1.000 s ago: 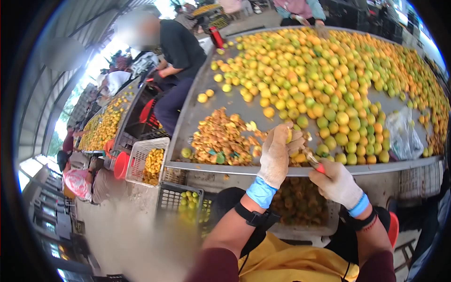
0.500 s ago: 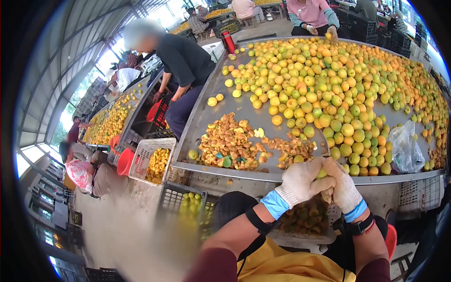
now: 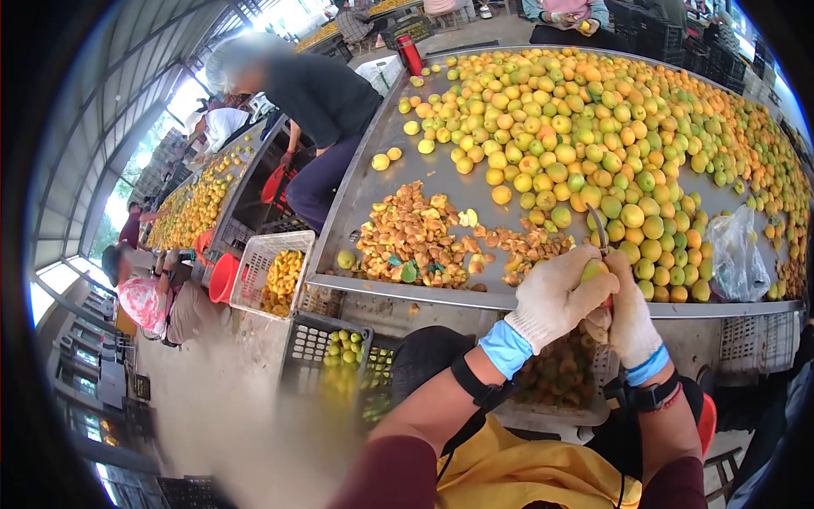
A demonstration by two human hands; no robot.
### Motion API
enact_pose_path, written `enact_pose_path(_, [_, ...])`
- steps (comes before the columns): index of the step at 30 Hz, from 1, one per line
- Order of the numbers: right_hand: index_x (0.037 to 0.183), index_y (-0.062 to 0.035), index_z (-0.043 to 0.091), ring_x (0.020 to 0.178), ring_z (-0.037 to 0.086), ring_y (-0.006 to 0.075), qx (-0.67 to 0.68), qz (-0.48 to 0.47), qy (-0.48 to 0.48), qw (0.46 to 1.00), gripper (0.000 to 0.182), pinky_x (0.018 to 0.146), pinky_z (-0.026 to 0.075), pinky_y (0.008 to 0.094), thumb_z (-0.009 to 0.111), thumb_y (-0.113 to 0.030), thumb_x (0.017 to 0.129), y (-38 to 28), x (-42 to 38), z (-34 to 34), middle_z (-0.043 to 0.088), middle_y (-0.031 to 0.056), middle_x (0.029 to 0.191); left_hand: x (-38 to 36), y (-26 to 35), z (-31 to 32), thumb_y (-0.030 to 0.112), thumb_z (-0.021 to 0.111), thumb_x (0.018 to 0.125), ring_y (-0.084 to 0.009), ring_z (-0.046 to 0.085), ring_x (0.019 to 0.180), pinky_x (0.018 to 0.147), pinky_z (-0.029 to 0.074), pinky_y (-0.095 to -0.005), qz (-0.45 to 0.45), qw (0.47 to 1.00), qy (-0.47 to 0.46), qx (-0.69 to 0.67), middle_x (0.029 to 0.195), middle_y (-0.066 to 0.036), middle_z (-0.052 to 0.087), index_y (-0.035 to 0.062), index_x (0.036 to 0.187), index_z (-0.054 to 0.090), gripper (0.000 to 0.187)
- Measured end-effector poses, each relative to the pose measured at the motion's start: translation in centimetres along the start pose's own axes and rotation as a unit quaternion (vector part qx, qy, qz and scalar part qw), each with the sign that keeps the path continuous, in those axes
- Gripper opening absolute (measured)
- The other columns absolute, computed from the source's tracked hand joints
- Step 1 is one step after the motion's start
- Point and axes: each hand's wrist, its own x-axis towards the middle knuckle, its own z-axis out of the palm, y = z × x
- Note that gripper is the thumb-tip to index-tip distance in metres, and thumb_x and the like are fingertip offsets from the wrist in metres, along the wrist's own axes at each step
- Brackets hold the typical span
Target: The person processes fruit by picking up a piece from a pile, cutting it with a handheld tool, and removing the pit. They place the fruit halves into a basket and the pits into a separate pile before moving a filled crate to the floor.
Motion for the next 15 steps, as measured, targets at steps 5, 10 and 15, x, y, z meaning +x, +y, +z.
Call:
enact_pose_path(5, [0.097,-0.0140,0.057,0.035,0.043,0.0157,-0.019,0.050,0.011,0.999,0.037,0.034,0.035,0.0301,0.051,-0.049,0.108,-0.4,-0.9,1.2,0.049,0.0027,0.054,0.1,-0.4,-0.6,0.029,0.068,0.093,-0.0351,0.069,0.078,0.072,0.055,-0.0397,0.011,0.995,-0.043,0.085,0.087,-0.017,0.069,0.0079,0.109,0.068,0.027])
enact_pose_path(10, [0.097,-0.0149,0.057,0.035,0.041,0.0161,0.062,0.001,0.013,0.998,0.034,0.034,0.034,0.0300,0.049,-0.046,0.110,1.2,-0.7,1.4,0.048,0.0028,0.054,-0.1,0.0,-0.2,0.029,0.069,0.092,-0.0359,0.068,0.076,0.069,0.054,-0.0404,0.047,0.994,-0.019,0.094,0.084,-0.017,0.068,0.0071,0.108,0.068,0.026])
enact_pose_path(15, [0.106,-0.0147,0.058,0.037,0.042,0.0155,0.117,-0.011,-0.046,0.992,0.032,0.035,0.035,0.0300,0.047,-0.044,0.111,1.7,-0.2,1.5,0.049,0.0029,0.057,-0.2,-0.1,0.3,0.020,0.068,0.092,-0.0293,0.068,0.071,0.065,0.053,-0.0362,0.061,0.996,0.049,0.043,0.080,-0.014,0.066,0.0033,0.105,0.069,0.020])
